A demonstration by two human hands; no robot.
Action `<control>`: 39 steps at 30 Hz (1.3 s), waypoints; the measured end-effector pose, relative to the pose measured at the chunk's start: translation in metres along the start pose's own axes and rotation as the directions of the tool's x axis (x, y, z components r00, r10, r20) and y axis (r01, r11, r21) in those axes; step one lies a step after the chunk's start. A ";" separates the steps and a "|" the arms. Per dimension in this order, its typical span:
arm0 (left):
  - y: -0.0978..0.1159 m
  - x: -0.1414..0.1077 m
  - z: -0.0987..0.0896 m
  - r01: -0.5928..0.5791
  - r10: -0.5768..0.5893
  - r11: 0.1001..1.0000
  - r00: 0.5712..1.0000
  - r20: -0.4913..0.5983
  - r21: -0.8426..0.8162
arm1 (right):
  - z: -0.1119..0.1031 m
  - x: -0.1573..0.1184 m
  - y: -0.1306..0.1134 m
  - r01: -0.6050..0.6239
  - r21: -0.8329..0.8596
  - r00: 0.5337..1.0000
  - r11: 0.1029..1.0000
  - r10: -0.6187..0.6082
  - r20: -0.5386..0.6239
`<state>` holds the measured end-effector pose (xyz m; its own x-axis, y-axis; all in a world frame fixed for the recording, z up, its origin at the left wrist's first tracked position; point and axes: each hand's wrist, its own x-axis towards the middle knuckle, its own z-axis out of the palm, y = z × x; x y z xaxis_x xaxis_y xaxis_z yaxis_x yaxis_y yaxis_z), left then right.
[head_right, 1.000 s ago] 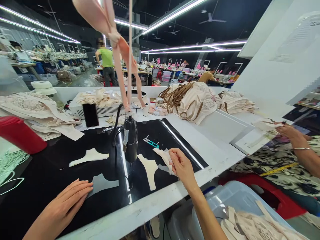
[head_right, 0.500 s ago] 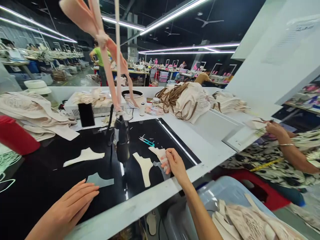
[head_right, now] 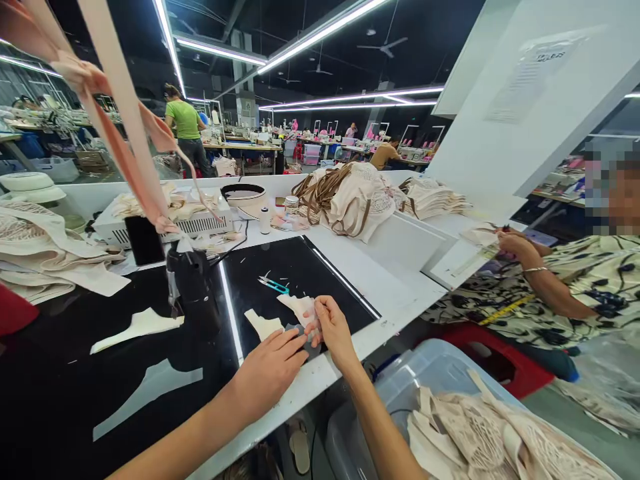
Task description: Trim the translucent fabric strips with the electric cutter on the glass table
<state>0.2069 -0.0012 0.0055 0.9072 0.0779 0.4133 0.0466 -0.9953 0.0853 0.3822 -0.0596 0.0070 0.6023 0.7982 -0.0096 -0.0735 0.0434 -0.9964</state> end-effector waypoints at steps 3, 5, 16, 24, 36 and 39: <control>-0.003 0.007 0.011 0.018 -0.020 1.000 0.995 0.097 0.015 | -0.001 -0.002 -0.002 0.005 0.054 1.000 0.999 -0.004 -0.012; -0.004 0.008 0.014 0.018 -0.021 1.000 0.993 0.116 0.020 | -0.004 -0.003 -0.006 0.023 0.100 0.999 0.995 -0.019 -0.038; -0.002 0.014 0.013 0.151 -0.150 0.988 0.983 0.104 -0.004 | -0.018 -0.037 -0.048 0.019 0.204 0.998 0.979 -0.008 -0.058; -0.004 -0.008 -0.036 0.252 -0.247 0.899 0.967 0.060 -0.359 | 0.000 -0.066 -0.057 -0.146 -0.099 0.972 0.984 0.161 0.169; 0.005 -0.093 -0.089 0.489 -0.489 -0.025 0.755 0.437 -0.872 | 0.079 -0.092 -0.042 -0.056 -0.441 0.645 0.896 0.370 0.668; 0.005 -0.107 -0.088 0.444 -0.496 -0.212 0.719 0.487 -0.871 | 0.098 -0.094 -0.036 -0.043 -0.422 0.617 0.906 0.356 0.702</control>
<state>0.0734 -0.0094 0.0419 0.8327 0.5212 -0.1868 0.0287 0.2963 0.9547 0.2501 -0.0772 0.0525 -0.2120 0.9297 -0.3012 0.2431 -0.2483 -0.9377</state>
